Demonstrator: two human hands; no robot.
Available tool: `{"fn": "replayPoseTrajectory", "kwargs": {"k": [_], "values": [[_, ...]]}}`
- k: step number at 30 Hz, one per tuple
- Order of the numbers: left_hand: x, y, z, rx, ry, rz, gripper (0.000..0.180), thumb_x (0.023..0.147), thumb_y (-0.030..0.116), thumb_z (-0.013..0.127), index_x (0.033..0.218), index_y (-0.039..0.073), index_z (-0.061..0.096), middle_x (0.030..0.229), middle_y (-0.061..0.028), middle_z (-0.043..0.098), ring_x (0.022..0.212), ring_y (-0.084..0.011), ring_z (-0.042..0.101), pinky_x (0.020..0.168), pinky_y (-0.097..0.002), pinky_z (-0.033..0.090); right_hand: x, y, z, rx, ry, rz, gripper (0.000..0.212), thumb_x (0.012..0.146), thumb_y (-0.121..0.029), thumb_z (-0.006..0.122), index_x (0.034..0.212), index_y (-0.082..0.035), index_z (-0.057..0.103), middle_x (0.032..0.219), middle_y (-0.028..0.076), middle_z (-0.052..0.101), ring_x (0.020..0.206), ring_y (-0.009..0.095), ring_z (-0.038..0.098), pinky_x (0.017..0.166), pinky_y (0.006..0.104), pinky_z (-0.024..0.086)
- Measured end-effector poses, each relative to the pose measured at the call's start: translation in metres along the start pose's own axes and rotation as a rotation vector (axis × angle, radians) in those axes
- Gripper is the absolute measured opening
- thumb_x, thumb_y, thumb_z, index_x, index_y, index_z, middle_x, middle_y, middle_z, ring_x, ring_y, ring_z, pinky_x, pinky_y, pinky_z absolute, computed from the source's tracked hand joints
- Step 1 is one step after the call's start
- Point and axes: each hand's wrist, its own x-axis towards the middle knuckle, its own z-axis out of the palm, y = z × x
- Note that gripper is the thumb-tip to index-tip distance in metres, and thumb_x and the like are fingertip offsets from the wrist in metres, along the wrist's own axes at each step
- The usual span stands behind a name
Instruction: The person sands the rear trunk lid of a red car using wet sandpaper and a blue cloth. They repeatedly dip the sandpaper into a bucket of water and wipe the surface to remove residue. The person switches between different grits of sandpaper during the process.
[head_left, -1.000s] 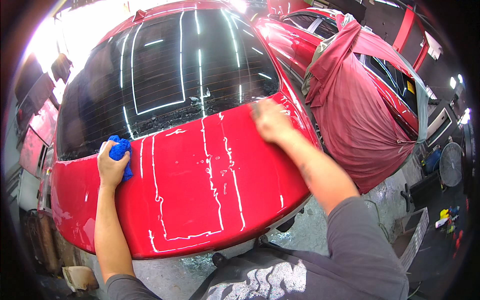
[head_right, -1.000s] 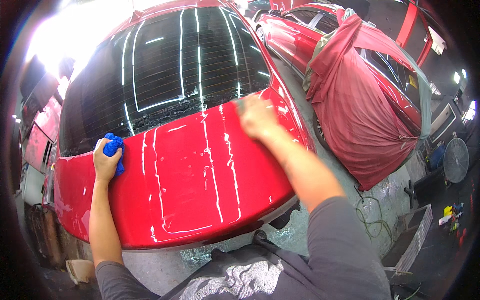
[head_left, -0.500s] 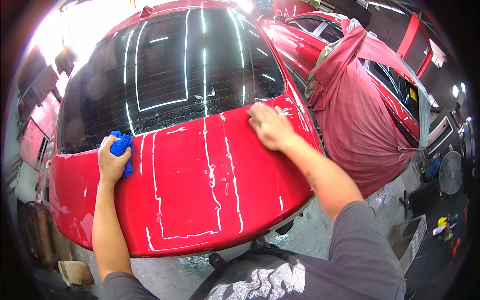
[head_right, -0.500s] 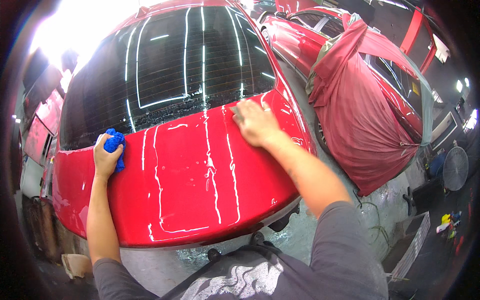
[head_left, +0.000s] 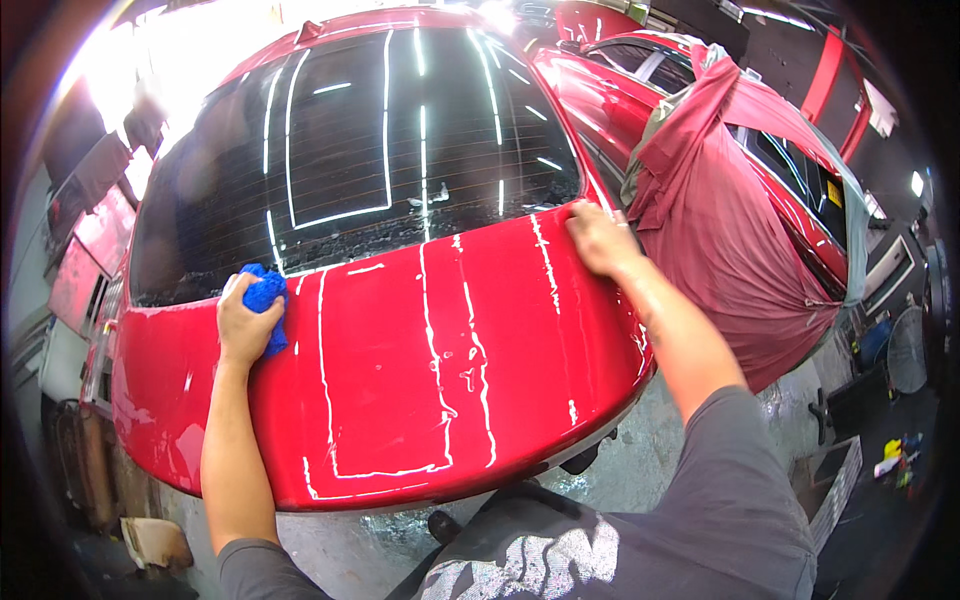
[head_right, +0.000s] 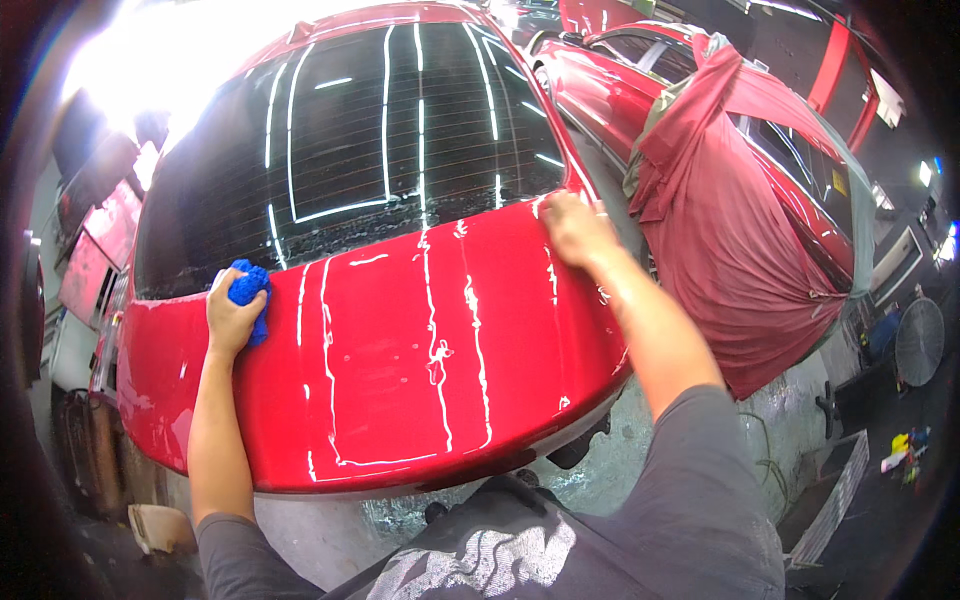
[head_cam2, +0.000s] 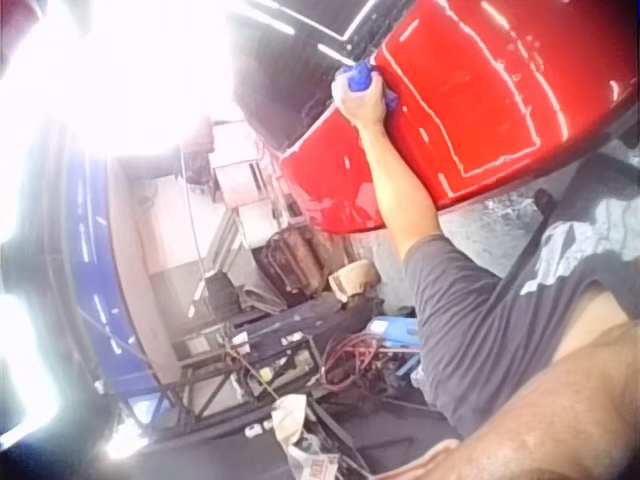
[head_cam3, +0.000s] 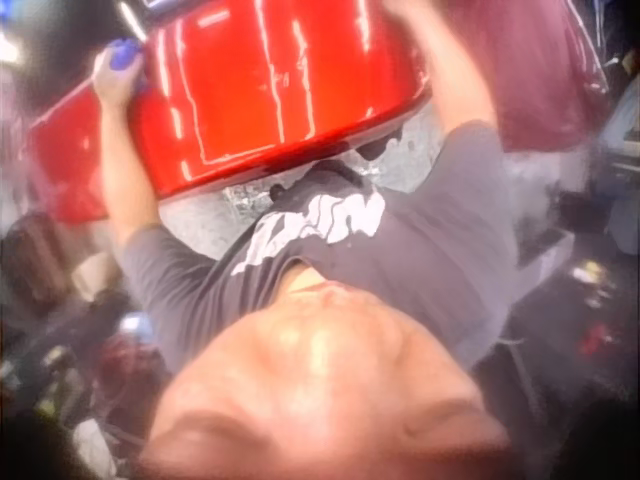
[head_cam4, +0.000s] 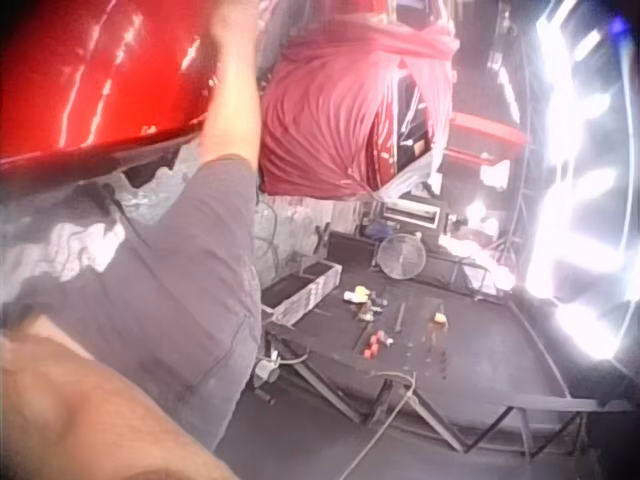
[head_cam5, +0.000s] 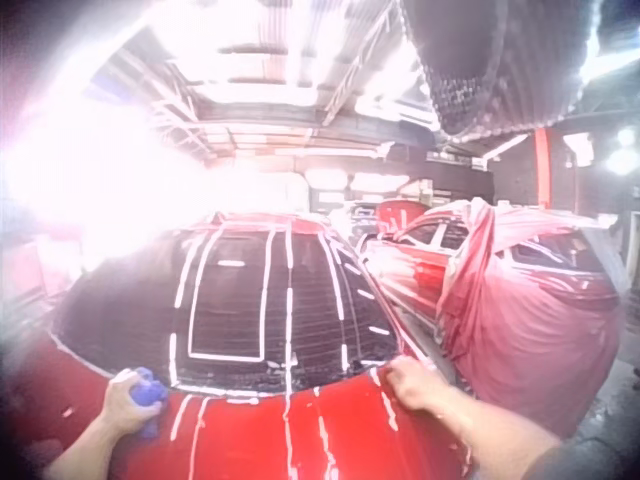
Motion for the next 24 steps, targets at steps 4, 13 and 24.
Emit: {"fn": "replayPoseTrajectory", "kwargs": {"k": [4, 13, 24], "values": [[0.002, 0.006, 0.022, -0.040, 0.012, -0.017, 0.035, 0.081, 0.019, 0.088, 0.104, 0.001, 0.070, 0.105, -0.0182, 0.069, 0.102, -0.0408, 0.071, 0.093, -0.0462, 0.056, 0.004, 0.018, 0.058, 0.022, 0.285, -0.090, 0.061, 0.120, -0.043, 0.042, 0.163, -0.003, 0.054, 0.174, 0.021, 0.049, 0.167, 0.034, 0.037, 0.137, 0.0525, 0.026], [-0.006, -0.021, 0.000, 0.023, -0.004, -0.006, 0.035, 0.082, 0.021, 0.088, 0.105, 0.003, 0.071, 0.108, -0.0156, 0.070, 0.102, -0.0368, 0.071, 0.092, -0.0453, 0.056, -0.045, -0.232, 0.116, 0.152, 0.415, -0.686, 0.051, 0.117, -0.036, 0.042, 0.148, 0.000, 0.060, 0.159, 0.025, 0.060, 0.152, 0.042, 0.054, 0.127, 0.0579, 0.039], [-0.002, -0.015, 0.009, 0.079, -0.023, -0.047, 0.040, 0.083, 0.027, 0.088, 0.111, 0.004, 0.073, 0.113, -0.0152, 0.072, 0.106, -0.0375, 0.073, 0.095, -0.0457, 0.057, -0.051, -0.177, 0.111, -0.025, 0.419, -0.605, 0.036, 0.111, -0.024, 0.053, 0.132, 0.002, 0.067, 0.127, 0.028, 0.068, 0.113, 0.046, 0.066, 0.101, 0.0599, 0.052]]}}
